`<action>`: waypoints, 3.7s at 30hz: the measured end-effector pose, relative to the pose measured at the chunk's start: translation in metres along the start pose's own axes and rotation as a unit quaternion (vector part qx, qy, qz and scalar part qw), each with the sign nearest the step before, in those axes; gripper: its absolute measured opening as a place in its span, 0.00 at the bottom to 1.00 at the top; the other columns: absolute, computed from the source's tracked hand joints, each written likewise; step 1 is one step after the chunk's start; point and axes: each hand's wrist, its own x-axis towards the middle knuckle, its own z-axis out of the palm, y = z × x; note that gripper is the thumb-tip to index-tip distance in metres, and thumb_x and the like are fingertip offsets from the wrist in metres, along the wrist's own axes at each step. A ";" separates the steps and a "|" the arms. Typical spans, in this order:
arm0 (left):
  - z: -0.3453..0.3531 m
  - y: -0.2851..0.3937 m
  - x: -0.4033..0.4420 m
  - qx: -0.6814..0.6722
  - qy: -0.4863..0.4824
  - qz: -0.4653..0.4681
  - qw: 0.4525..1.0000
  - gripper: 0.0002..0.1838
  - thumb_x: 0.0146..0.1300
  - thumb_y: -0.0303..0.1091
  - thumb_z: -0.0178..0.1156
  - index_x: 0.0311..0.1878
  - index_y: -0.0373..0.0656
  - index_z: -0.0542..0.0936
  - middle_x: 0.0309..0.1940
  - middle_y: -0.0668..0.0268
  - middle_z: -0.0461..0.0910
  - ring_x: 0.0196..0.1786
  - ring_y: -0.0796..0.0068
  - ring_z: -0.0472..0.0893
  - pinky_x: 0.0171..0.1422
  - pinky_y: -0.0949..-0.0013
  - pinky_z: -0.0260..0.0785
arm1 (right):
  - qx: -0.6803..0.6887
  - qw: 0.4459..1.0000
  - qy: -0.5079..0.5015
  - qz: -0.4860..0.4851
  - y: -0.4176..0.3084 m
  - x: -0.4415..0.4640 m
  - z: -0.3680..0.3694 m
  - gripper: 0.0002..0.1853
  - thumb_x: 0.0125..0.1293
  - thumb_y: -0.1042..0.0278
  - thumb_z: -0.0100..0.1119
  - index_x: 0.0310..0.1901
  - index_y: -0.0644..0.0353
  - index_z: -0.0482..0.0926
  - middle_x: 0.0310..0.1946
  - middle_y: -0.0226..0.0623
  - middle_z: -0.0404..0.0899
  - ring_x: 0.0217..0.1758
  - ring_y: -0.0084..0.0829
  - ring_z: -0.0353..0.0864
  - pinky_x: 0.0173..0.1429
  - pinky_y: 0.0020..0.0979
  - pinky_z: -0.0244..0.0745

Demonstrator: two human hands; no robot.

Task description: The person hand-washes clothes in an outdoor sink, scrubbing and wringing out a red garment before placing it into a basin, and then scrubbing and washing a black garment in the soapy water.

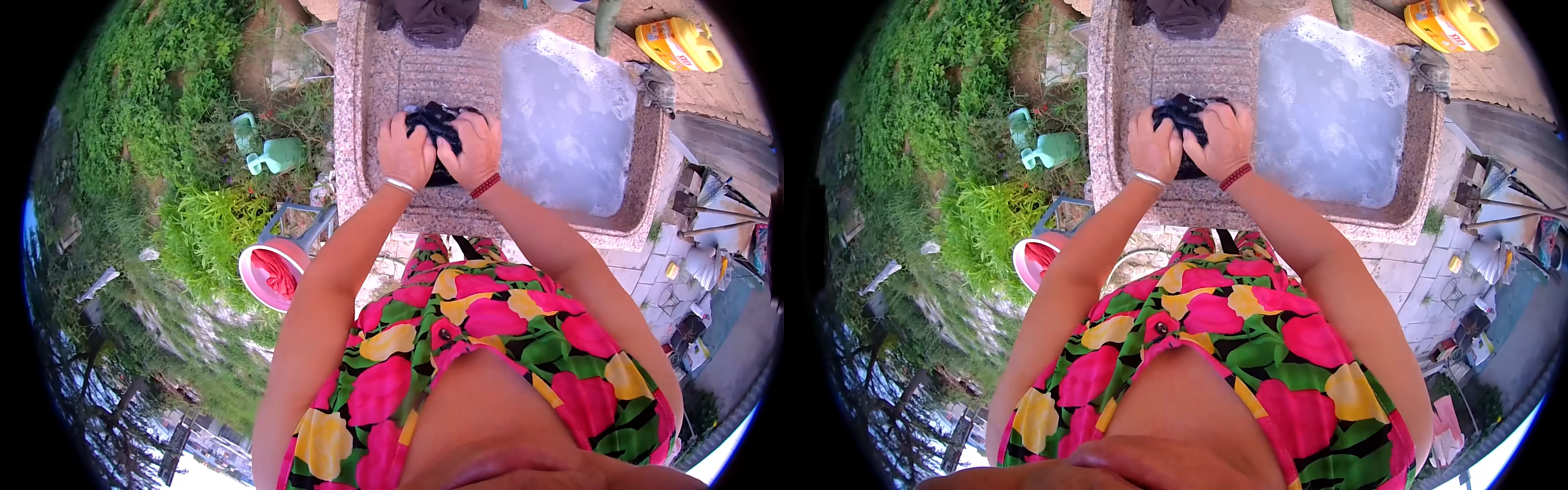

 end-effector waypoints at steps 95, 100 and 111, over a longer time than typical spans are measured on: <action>-0.021 0.051 -0.026 -0.120 0.008 -0.031 0.992 0.13 0.56 0.41 0.60 0.31 0.39 0.78 0.40 0.56 0.75 0.46 0.52 0.71 0.54 0.50 0.59 | 0.125 0.991 -0.031 0.044 -0.008 -0.029 -0.044 0.11 0.56 0.58 0.56 0.28 0.58 0.75 0.34 0.40 0.76 0.40 0.45 0.75 0.45 0.43 0.67; 0.037 0.001 0.035 -0.085 -0.025 -0.043 0.995 0.10 0.50 0.38 0.55 0.23 0.43 0.78 0.34 0.59 0.73 0.45 0.53 0.70 0.51 0.49 0.57 | 0.048 0.998 -0.025 -0.034 0.055 0.019 0.034 0.06 0.53 0.65 0.54 0.23 0.54 0.72 0.28 0.38 0.73 0.35 0.44 0.73 0.38 0.43 0.63; 0.006 0.017 0.038 -0.100 -0.125 -0.124 0.979 0.19 0.60 0.49 0.56 0.39 0.40 0.81 0.50 0.49 0.76 0.54 0.47 0.71 0.58 0.46 0.62 | 0.154 0.964 -0.137 0.169 0.037 0.026 -0.002 0.15 0.63 0.55 0.54 0.34 0.59 0.81 0.38 0.46 0.80 0.45 0.47 0.78 0.48 0.43 0.71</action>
